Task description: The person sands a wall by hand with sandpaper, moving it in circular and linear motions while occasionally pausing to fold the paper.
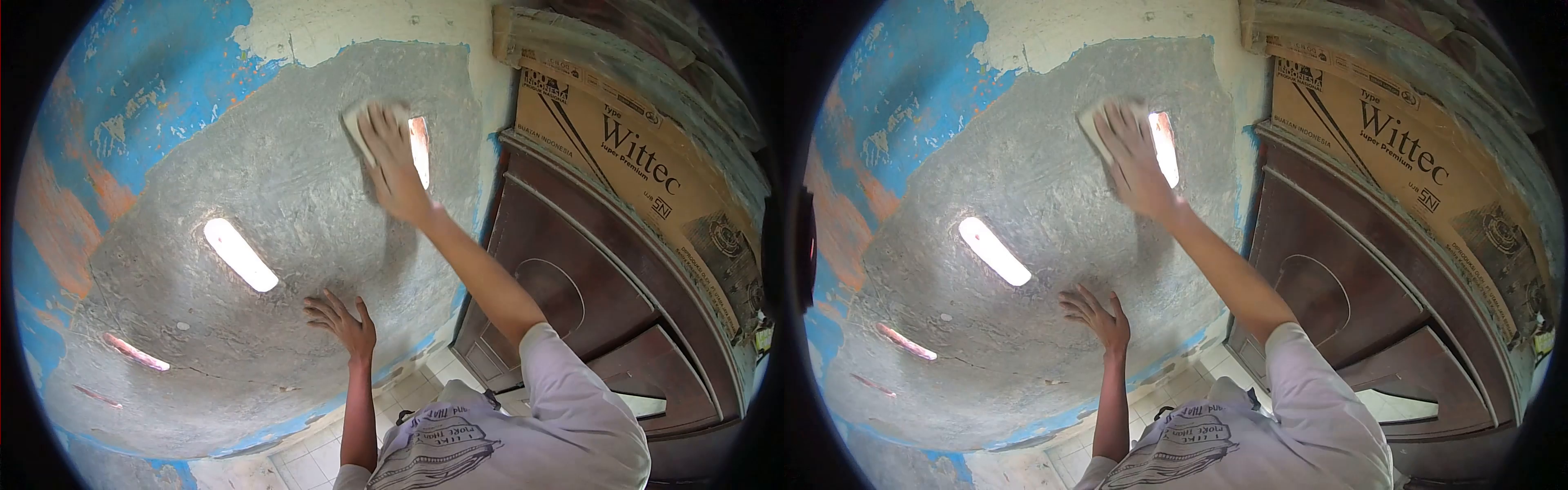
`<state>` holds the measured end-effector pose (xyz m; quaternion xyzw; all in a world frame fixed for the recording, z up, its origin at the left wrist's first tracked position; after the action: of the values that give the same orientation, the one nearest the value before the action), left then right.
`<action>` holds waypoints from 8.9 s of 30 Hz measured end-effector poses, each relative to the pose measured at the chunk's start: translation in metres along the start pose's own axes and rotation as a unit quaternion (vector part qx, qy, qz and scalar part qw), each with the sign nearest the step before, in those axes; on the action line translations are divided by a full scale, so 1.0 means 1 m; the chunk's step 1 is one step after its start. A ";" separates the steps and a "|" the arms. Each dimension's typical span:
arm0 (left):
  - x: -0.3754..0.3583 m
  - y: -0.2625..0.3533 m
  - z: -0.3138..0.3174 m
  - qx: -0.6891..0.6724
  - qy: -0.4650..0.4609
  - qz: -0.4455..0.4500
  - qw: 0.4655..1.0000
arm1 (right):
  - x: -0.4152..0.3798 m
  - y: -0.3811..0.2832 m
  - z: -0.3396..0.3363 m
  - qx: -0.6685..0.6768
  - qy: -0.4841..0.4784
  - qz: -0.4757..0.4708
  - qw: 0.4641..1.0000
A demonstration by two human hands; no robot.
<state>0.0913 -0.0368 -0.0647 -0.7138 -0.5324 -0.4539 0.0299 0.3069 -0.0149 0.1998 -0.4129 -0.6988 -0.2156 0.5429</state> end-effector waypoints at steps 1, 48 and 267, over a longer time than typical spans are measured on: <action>0.005 0.001 0.002 -0.003 0.025 0.003 1.000 | 0.020 -0.001 -0.003 0.002 0.019 -0.005 1.000; 0.095 0.048 -0.054 0.082 0.099 0.103 0.986 | 0.063 -0.008 -0.030 0.013 0.080 -0.003 0.997; 0.008 -0.010 -0.037 0.054 -0.065 0.023 0.996 | -0.178 -0.023 0.072 0.032 -0.060 0.195 0.978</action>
<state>0.0609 -0.0459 -0.0420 -0.7512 -0.5409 -0.3759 0.0441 0.2588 -0.0344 0.0139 -0.5359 -0.6427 -0.0577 0.5444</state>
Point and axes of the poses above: each hand's wrist, its own x-axis towards the middle knuckle, its own z-axis out of the palm, y = z × x, the point moved 3 cm from there along x, towards the middle knuckle, and after that the axes turned 4 degrees about x, right-handed, at the moved point
